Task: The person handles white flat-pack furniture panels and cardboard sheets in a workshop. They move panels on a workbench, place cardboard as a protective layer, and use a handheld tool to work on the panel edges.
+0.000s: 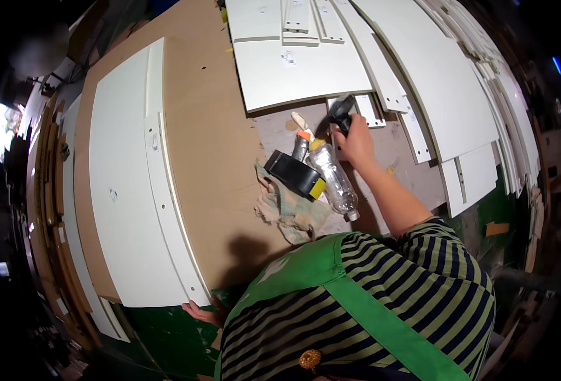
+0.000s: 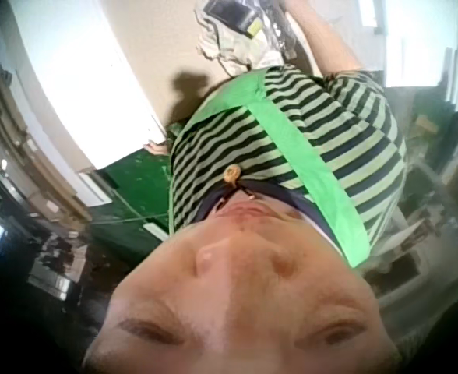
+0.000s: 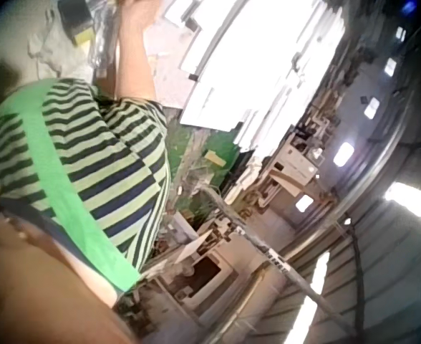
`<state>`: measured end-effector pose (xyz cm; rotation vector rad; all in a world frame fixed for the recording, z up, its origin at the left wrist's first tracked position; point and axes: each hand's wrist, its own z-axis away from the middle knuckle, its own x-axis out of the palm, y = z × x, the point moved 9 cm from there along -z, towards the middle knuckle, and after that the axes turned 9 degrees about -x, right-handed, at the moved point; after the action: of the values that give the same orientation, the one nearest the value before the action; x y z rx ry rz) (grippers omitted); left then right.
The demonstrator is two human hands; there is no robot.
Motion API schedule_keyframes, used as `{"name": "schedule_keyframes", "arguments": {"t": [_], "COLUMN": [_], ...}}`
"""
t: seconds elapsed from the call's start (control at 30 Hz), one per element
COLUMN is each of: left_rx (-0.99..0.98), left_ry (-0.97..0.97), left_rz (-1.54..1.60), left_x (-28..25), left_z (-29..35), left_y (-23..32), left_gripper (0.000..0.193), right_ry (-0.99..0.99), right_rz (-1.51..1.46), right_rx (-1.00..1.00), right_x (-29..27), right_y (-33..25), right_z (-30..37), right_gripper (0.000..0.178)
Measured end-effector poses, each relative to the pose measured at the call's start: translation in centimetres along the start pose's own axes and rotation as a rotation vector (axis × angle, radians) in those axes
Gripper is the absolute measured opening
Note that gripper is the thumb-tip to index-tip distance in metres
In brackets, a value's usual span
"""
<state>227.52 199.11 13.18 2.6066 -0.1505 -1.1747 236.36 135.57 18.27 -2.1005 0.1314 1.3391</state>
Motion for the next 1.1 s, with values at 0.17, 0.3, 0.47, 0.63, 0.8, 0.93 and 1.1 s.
{"name": "schedule_keyframes", "arguments": {"t": [0.17, 0.3, 0.47, 0.63, 0.8, 0.93, 1.1], "left_rx": [-0.012, -0.110, -0.025, -0.027, -0.023, 0.064, 0.186], "left_ry": [-0.069, -0.131, -0.213, -0.235, -0.315, -0.343, -0.517], "left_rz": [0.070, 0.157, 0.147, 0.336, 0.455, 0.265, 0.207], "left_x": [-1.6, -2.4, -1.4, -1.2, 0.2, 2.5, 8.7], "left_z": [-3.7, -6.0, -5.6, -4.8, -6.5, -10.5, -14.7], "left_y": [2.7, 4.7, 6.3, 7.6, 8.6, 7.7, 6.6], "left_gripper": [0.061, 0.059, 0.052, 0.049, 0.049, 0.051, 0.063], "right_ry": [-0.153, -0.220, -0.263, -0.278, -0.329, -0.298, -0.406], "right_rz": [0.121, 0.134, 0.163, 0.078, -0.864, -1.002, -1.253], "right_rx": [0.202, 0.239, 0.165, 0.172, 0.495, 0.330, 0.198], "right_x": [3.4, 4.3, 1.8, -2.7, -9.6, -12.3, -5.9], "right_y": [4.3, 3.8, 5.7, 9.3, 7.1, 0.0, -11.9], "right_z": [2.4, 2.4, 5.9, 15.4, 21.7, 20.2, 12.7], "right_gripper": [0.072, 0.071, 0.064, 0.057, 0.050, 0.051, 0.053]}}
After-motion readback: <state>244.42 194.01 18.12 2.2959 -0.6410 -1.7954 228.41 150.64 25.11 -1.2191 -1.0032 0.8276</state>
